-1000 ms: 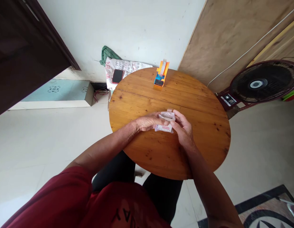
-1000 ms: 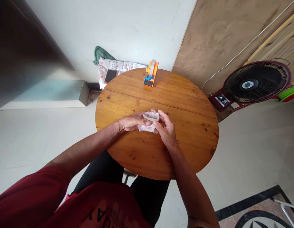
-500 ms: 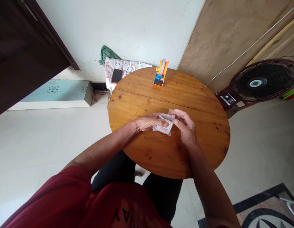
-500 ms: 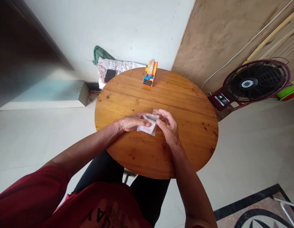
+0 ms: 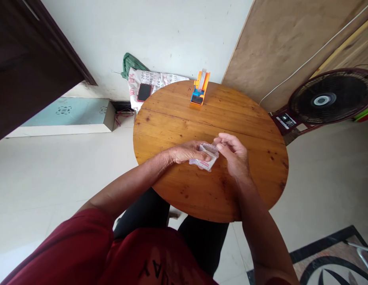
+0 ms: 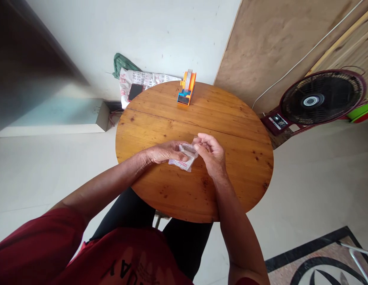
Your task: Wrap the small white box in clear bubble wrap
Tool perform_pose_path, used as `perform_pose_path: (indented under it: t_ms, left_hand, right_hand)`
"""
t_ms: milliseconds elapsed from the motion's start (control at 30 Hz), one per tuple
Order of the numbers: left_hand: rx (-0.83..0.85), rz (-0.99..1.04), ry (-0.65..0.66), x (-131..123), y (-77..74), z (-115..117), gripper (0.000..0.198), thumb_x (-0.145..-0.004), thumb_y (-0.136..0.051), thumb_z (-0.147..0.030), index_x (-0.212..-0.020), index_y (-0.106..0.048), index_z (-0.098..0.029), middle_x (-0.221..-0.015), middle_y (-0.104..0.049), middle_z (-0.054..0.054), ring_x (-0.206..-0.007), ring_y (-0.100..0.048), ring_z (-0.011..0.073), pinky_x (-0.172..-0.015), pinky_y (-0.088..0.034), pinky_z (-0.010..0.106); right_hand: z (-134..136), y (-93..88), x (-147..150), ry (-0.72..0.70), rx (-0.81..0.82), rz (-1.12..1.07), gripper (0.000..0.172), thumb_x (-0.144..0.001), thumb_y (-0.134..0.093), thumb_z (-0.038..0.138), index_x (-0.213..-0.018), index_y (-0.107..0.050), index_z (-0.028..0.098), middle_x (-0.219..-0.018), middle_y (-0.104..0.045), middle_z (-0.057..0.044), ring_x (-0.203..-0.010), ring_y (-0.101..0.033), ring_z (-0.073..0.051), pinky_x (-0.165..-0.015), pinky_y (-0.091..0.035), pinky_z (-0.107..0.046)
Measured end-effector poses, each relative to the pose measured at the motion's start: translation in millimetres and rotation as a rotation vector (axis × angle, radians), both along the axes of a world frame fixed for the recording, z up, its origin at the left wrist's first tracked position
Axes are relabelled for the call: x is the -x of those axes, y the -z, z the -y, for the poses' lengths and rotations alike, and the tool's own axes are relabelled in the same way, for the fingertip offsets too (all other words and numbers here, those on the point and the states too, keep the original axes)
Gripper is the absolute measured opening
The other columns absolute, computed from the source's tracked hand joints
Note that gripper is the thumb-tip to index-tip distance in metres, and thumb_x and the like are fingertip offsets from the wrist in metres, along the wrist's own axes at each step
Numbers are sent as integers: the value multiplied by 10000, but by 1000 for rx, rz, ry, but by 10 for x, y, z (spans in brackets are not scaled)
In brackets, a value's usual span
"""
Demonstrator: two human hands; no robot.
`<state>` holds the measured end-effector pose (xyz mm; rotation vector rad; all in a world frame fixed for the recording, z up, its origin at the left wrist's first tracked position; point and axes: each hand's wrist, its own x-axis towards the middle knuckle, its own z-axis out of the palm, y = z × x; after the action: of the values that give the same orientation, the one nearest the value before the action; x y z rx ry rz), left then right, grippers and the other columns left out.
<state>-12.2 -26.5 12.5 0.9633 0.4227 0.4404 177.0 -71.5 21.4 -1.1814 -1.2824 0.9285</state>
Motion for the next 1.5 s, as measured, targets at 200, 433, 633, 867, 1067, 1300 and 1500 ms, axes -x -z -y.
perform_pose_path:
  t_ms: [200,433,633,867,1067,1300,1500]
  left_hand:
    - [-14,-3,47,21,6,-2,551,-633,-897,-352,-1063,-631,-132,-861,-687,36,-723,-661,138,-665,-525,261]
    - [113,86,56,33,49,-65,525,-603,-780,-210,-1101,-629,-136,-923,-715,49,-781,-677,172,-697,-533,289]
    - [116,99,79,45,21,-52,515,-591,-754,-168,-1091,-633,-144,-933,-732,55,-809,-683,182,-737,-530,293]
    - [41,95,7,55,-41,-11,597,-636,-888,-298,-1156,-645,-134,-993,-723,88,-800,-681,158,-696,-512,254]
    - [52,75,-88,40,65,-68,592,-696,-866,-389,-1182,-627,-149,-1004,-720,86,-830,-706,185,-698,-531,275]
    - [101,65,-129,20,97,-75,535,-720,-855,-384,-1153,-637,-156,-984,-719,75,-843,-699,180,-712,-553,276]
    - [124,65,-77,23,103,-84,549,-704,-856,-443,-1123,-659,-147,-962,-727,81,-837,-703,193,-700,-563,285]
  right_hand:
    - [15,-62,38,55,-24,23,195,-791,-761,312,-977,-721,269,-867,-724,13,-791,-672,-163,-795,-566,-367]
    - [9,-140,32,75,-45,73,140,-773,-780,302,-899,-739,257,-826,-746,13,-768,-692,-171,-759,-549,-349]
    - [-19,-192,52,66,-54,101,118,-779,-772,274,-892,-746,251,-819,-753,9,-747,-695,-166,-729,-547,-332]
    - [-59,-234,48,83,-94,196,101,-788,-755,274,-884,-739,244,-828,-756,-2,-744,-698,-178,-726,-571,-352]
    - [-4,-187,139,97,-147,239,52,-816,-715,265,-862,-718,243,-824,-742,-2,-755,-694,-173,-709,-573,-331]
    - [11,-146,130,83,-177,246,40,-829,-701,237,-864,-719,246,-842,-749,2,-784,-705,-178,-757,-580,-344]
    - [52,-135,100,108,-252,389,92,-875,-663,231,-913,-736,272,-903,-772,2,-831,-725,-196,-795,-589,-369]
